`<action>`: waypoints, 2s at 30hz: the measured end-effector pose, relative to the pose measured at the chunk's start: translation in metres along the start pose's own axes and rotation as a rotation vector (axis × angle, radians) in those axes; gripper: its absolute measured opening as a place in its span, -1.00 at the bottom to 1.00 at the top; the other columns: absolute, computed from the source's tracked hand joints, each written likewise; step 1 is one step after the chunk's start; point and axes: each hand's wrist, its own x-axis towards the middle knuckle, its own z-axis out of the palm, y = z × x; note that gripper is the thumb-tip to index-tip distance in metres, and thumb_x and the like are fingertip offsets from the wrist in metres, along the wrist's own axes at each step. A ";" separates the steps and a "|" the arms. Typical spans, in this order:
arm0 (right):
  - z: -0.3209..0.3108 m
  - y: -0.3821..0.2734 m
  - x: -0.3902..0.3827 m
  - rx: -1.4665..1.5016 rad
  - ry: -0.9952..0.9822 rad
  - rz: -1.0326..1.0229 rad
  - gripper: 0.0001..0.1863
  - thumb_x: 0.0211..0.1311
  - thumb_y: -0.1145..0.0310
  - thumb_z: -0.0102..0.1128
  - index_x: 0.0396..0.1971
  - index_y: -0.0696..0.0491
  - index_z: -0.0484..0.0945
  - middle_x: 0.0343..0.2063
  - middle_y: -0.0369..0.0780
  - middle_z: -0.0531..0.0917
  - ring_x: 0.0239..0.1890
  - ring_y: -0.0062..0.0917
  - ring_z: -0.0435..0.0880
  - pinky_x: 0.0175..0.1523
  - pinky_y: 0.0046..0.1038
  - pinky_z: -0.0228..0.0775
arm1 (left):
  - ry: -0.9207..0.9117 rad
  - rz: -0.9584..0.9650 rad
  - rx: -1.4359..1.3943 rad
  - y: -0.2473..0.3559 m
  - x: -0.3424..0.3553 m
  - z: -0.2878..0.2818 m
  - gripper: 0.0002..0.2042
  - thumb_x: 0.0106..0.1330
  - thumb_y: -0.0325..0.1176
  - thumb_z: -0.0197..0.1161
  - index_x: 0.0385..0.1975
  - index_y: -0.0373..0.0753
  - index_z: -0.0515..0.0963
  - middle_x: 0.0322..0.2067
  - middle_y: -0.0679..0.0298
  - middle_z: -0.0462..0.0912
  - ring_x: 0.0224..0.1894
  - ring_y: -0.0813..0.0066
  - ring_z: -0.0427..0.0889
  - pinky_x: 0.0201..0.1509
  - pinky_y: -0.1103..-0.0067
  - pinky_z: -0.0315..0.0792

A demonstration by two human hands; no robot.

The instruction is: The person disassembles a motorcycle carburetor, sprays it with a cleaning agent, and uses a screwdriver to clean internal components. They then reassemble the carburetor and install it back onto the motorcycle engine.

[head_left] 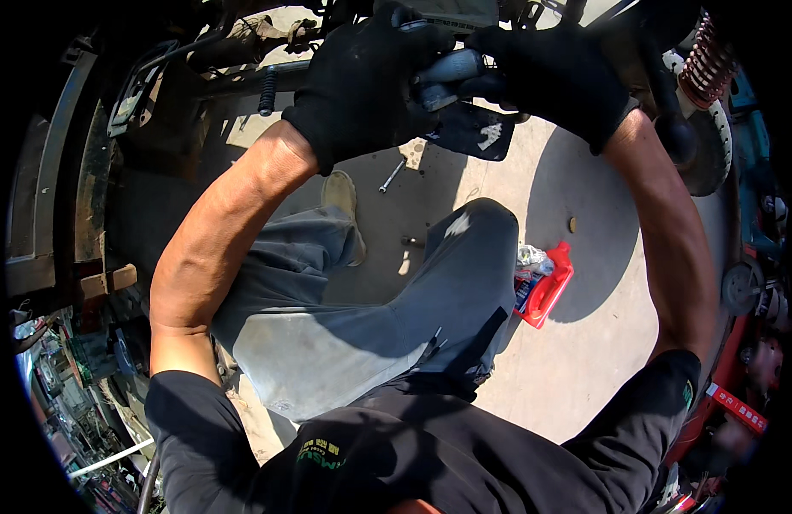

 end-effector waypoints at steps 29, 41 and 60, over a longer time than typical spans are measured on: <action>-0.100 -0.082 0.023 -0.164 -0.416 0.104 -0.67 0.43 0.13 0.14 -0.08 0.09 0.61 -0.33 -0.02 0.69 -0.28 -0.07 0.73 -0.11 -0.10 0.57 | 0.120 0.050 -0.607 -0.012 -0.044 0.026 -0.42 -0.04 -0.31 0.61 0.05 -0.28 0.60 -0.11 0.10 0.65 -0.11 0.20 0.70 0.00 0.38 0.59; -0.071 -0.060 0.023 -0.152 -0.413 0.017 -0.58 0.38 -0.04 0.20 -0.36 0.07 0.64 -0.42 -0.13 0.68 -0.37 -0.16 0.73 -0.25 -0.19 0.59 | 0.104 0.069 -0.531 -0.019 -0.047 0.040 -0.40 -0.12 -0.30 0.62 0.05 -0.18 0.62 -0.08 0.12 0.62 -0.13 0.15 0.70 -0.05 0.36 0.61; -0.038 -0.110 -0.073 -0.317 0.401 0.305 -0.62 0.19 0.45 0.45 0.04 0.04 0.68 -0.06 -0.09 0.74 -0.01 -0.23 0.74 0.10 -0.28 0.60 | 0.027 0.141 -1.361 -0.013 -0.028 0.138 -0.32 0.02 -0.49 0.63 0.20 -0.22 0.47 0.40 0.10 0.27 0.11 0.30 0.66 0.18 0.40 0.64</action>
